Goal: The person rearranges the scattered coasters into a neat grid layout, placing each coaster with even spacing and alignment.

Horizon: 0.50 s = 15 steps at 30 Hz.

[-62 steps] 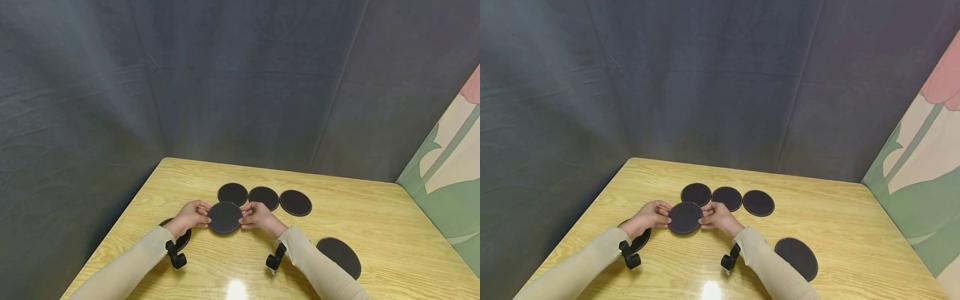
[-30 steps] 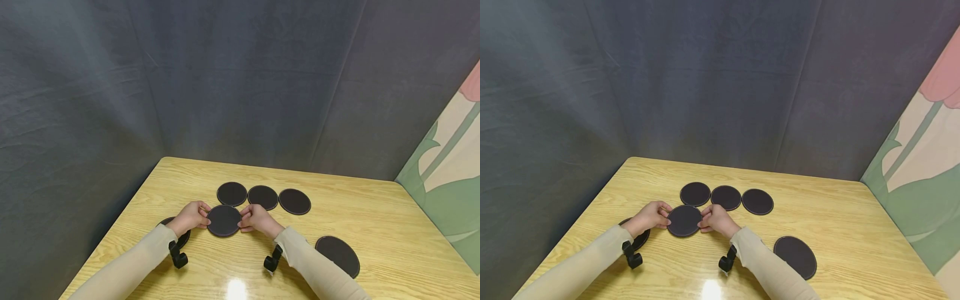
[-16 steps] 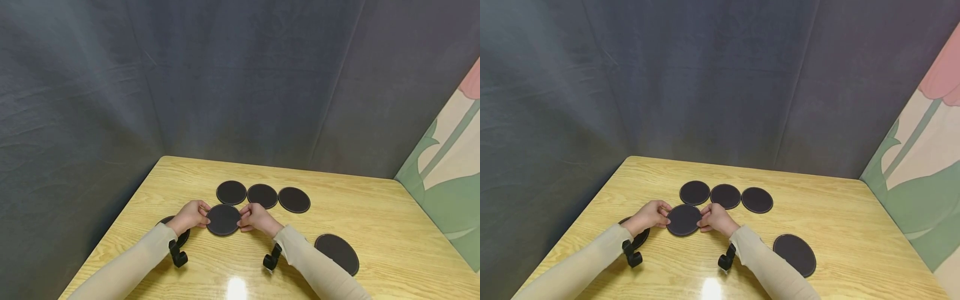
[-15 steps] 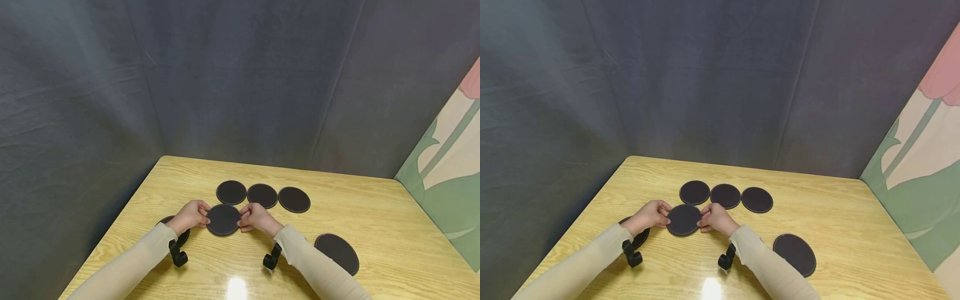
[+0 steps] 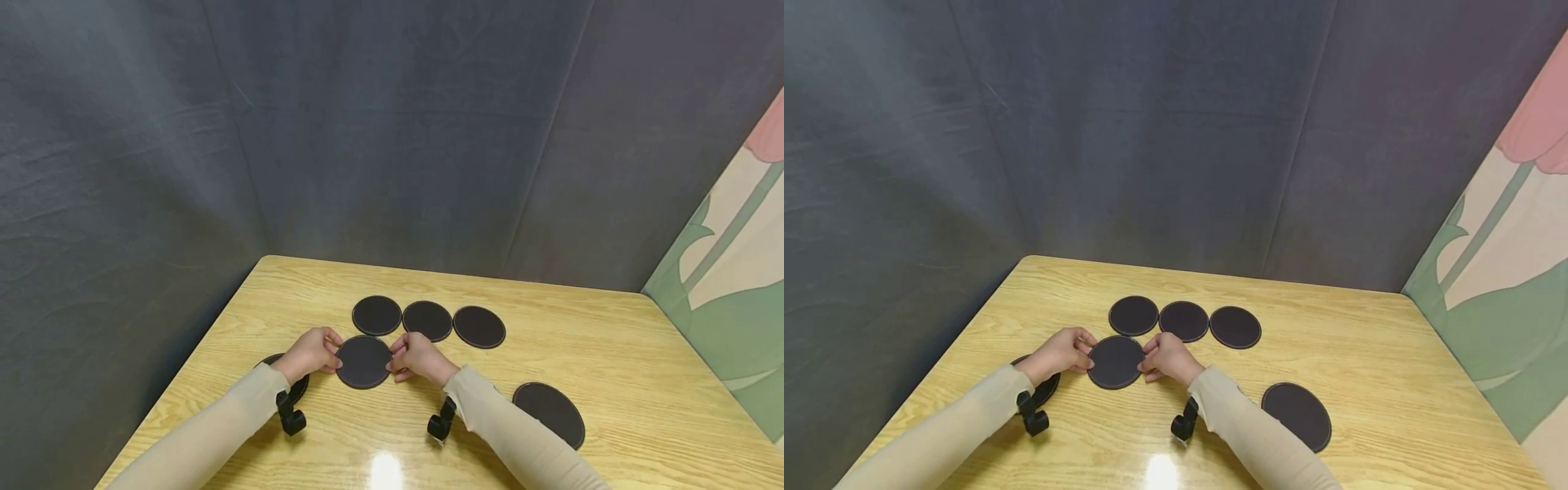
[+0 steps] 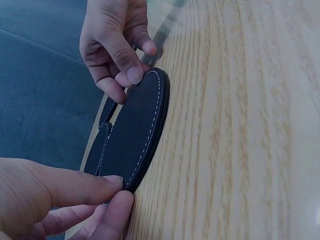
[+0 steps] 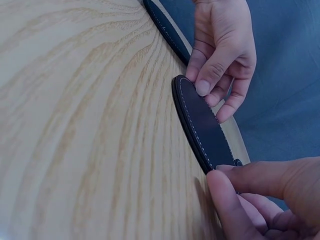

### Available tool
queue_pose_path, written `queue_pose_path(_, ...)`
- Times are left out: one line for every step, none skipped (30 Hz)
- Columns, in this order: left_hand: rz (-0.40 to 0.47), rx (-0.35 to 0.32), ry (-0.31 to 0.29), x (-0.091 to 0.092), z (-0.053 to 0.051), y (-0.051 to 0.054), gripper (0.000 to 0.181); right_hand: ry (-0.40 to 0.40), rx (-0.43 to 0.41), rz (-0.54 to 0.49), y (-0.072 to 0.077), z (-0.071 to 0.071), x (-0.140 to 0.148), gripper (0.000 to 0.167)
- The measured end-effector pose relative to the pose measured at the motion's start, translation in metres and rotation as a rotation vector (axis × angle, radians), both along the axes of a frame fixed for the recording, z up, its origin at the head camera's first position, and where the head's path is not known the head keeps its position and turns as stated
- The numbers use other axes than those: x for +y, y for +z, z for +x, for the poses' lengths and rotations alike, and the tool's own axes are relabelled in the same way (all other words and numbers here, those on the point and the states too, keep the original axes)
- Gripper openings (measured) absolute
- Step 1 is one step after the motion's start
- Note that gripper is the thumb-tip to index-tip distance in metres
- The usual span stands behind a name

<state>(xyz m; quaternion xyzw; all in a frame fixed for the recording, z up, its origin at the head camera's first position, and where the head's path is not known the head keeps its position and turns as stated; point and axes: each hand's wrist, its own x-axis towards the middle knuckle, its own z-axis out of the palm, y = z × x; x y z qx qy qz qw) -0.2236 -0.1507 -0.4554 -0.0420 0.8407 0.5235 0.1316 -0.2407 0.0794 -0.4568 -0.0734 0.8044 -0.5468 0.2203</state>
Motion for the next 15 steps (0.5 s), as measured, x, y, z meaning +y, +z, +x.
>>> queue_pose_path(0.004,-0.001,0.002,0.0,0.0001,0.0,0.038,-0.002,-0.002,-0.001,-0.0003,-0.0001,0.0,0.029)
queue_pose_path(0.007,-0.001,0.003,0.0001,0.0002,0.0001,0.038,-0.004,-0.003,-0.002,-0.0005,-0.0001,0.0,0.029)
queue_pose_path(0.009,-0.001,0.004,0.0001,0.0002,0.0,0.038,-0.005,-0.004,-0.003,-0.0008,0.0,0.0,0.029)
queue_pose_path(0.01,-0.001,0.003,0.0001,0.0001,0.0,0.038,-0.006,-0.004,-0.003,-0.0008,0.0002,0.0,0.028)
queue_pose_path(0.011,-0.002,0.004,0.0001,0.0,0.0002,0.038,-0.008,-0.005,-0.002,-0.0007,0.0001,0.0001,0.028)
queue_pose_path(0.014,-0.002,0.005,0.0001,-0.0001,0.0004,0.038,-0.008,-0.004,-0.002,-0.0006,0.0003,0.0001,0.028)
queue_pose_path(0.017,-0.002,0.006,0.0,-0.0002,0.0005,0.038,-0.007,-0.001,-0.001,-0.0004,0.0003,0.0001,0.028)
queue_pose_path(0.018,-0.001,0.005,-0.0002,-0.0004,0.0003,0.038,-0.006,0.001,0.0,-0.0002,0.0006,0.0001,0.028)
queue_pose_path(0.021,0.0,0.005,-0.0004,-0.0005,0.0002,0.038,-0.005,0.003,0.001,0.0001,0.0007,0.0002,0.028)
queue_pose_path(0.024,0.001,0.005,-0.0006,-0.0005,0.0002,0.038,-0.005,0.005,0.001,0.0003,0.0007,0.0003,0.028)
queue_pose_path(0.028,0.001,0.007,-0.0009,-0.0005,0.0002,0.039,-0.002,0.007,0.001,0.0003,0.0006,0.0005,0.029)
queue_pose_path(0.032,0.002,0.007,-0.0011,-0.0004,0.0004,0.039,0.0,0.008,-0.001,0.0003,0.0004,0.0007,0.028)
queue_pose_path(0.033,0.002,0.005,-0.0013,-0.0002,0.0004,0.039,0.004,0.007,-0.001,0.0004,0.0001,0.0011,0.028)
queue_pose_path(0.031,0.003,0.002,-0.0016,-0.0001,0.0003,0.039,0.007,0.006,-0.002,0.0004,-0.0002,0.0015,0.027)
queue_pose_path(0.03,0.002,0.003,-0.0017,0.0001,0.0004,0.039,0.01,0.003,-0.004,0.0005,-0.0007,0.002,0.026)
